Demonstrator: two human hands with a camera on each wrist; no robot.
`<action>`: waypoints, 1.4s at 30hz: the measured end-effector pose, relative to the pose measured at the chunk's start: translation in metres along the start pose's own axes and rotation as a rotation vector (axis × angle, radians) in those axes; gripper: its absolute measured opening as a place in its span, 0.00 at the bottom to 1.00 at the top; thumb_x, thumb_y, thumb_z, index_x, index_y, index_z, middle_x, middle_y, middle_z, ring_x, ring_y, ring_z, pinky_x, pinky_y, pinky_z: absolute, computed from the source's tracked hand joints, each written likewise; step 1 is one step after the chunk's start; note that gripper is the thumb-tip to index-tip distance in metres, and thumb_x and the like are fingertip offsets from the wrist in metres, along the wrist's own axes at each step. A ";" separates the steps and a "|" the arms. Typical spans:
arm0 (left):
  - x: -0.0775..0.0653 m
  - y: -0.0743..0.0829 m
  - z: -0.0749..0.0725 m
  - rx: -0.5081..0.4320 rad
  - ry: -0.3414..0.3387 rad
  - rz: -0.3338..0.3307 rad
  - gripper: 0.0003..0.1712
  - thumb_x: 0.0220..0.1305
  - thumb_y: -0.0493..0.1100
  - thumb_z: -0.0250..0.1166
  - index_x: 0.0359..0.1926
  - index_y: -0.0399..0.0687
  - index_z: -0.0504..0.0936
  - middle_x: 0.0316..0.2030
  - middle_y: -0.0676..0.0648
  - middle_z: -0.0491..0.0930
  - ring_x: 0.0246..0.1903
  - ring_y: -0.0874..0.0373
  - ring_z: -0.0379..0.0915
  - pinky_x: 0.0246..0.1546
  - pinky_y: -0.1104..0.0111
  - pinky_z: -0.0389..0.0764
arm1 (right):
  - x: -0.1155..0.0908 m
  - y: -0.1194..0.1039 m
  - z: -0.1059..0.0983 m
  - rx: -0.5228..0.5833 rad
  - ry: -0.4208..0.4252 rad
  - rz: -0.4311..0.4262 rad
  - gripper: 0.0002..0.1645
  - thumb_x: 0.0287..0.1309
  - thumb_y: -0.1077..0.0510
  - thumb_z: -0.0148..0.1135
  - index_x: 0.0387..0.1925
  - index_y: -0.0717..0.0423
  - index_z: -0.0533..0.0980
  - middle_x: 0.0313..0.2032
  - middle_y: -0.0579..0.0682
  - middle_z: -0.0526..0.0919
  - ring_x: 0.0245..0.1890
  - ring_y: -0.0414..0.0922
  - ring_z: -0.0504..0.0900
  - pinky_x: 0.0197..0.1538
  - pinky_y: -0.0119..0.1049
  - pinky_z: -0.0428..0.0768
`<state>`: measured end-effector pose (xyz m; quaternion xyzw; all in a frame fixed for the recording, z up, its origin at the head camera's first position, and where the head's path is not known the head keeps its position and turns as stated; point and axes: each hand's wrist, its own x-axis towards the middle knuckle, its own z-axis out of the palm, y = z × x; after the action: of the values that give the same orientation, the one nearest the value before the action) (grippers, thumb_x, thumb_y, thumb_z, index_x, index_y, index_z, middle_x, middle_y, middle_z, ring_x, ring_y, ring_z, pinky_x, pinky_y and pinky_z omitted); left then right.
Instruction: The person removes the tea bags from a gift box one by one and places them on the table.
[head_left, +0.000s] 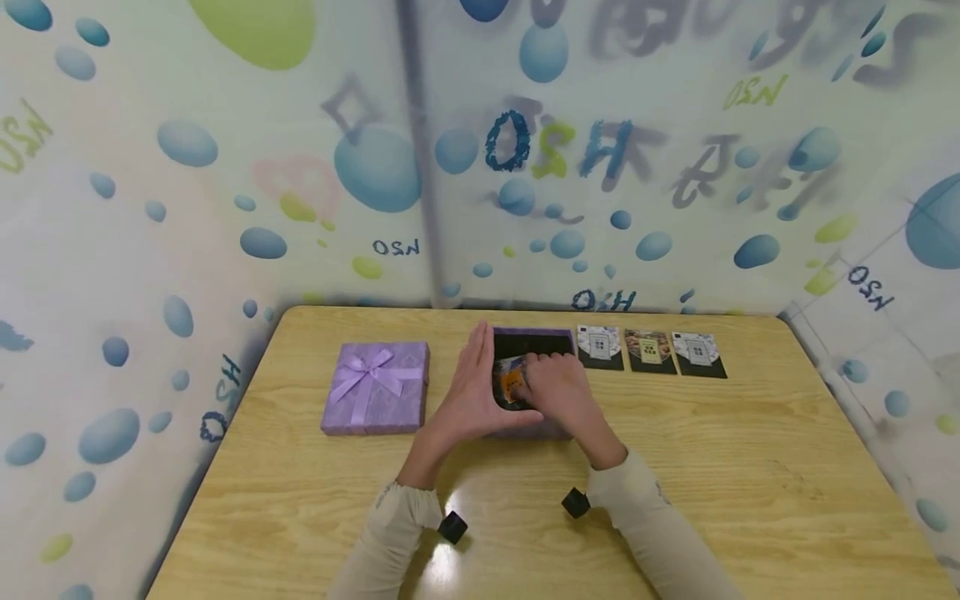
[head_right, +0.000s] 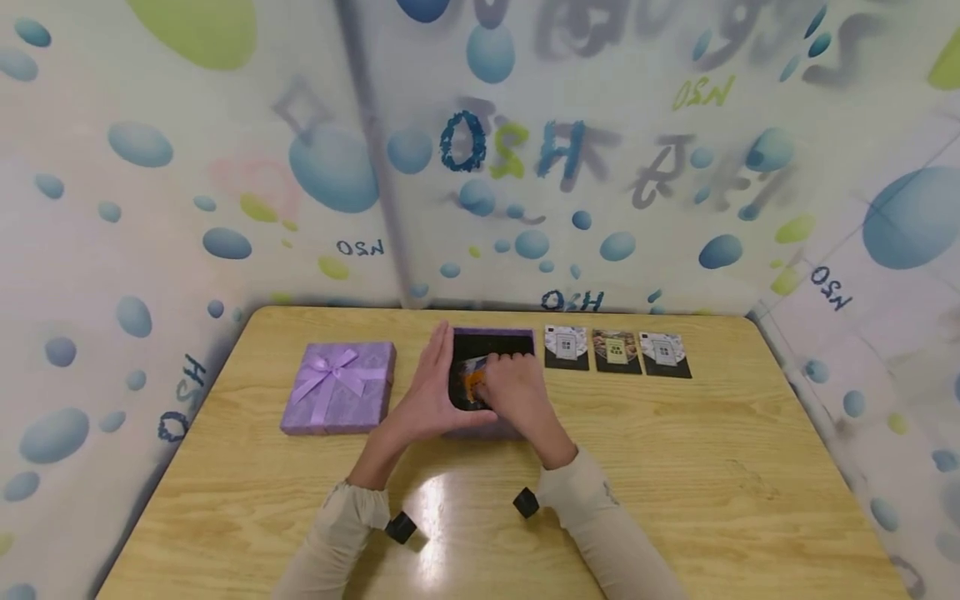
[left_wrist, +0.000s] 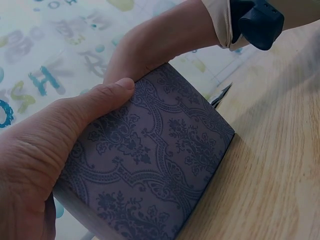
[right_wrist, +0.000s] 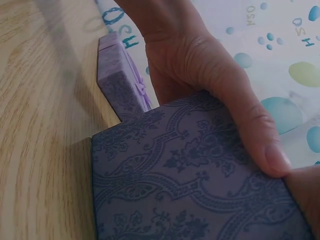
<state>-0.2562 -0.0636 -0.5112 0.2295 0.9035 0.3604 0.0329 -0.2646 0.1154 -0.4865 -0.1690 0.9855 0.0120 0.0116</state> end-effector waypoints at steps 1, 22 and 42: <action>0.000 0.000 0.000 -0.002 0.000 0.003 0.86 0.47 0.77 0.76 0.80 0.62 0.17 0.81 0.57 0.15 0.83 0.51 0.19 0.80 0.49 0.37 | 0.001 0.000 0.000 -0.013 -0.018 -0.003 0.31 0.65 0.36 0.69 0.48 0.61 0.83 0.25 0.50 0.84 0.25 0.50 0.81 0.31 0.43 0.82; 0.000 0.001 -0.002 -0.001 -0.012 -0.017 0.86 0.47 0.77 0.76 0.80 0.62 0.17 0.81 0.58 0.15 0.82 0.55 0.17 0.80 0.51 0.36 | 0.003 0.004 -0.004 0.189 -0.049 -0.044 0.32 0.66 0.56 0.70 0.67 0.64 0.74 0.17 0.44 0.72 0.15 0.41 0.67 0.20 0.35 0.59; 0.001 0.001 -0.001 -0.001 -0.002 0.003 0.86 0.47 0.77 0.76 0.81 0.58 0.18 0.82 0.55 0.17 0.83 0.50 0.20 0.80 0.48 0.36 | 0.002 0.000 -0.005 0.158 -0.148 -0.019 0.33 0.65 0.50 0.72 0.65 0.62 0.77 0.16 0.46 0.75 0.16 0.42 0.67 0.20 0.36 0.61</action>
<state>-0.2565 -0.0632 -0.5092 0.2310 0.9030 0.3608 0.0333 -0.2664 0.1150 -0.4815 -0.1758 0.9781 -0.0535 0.0975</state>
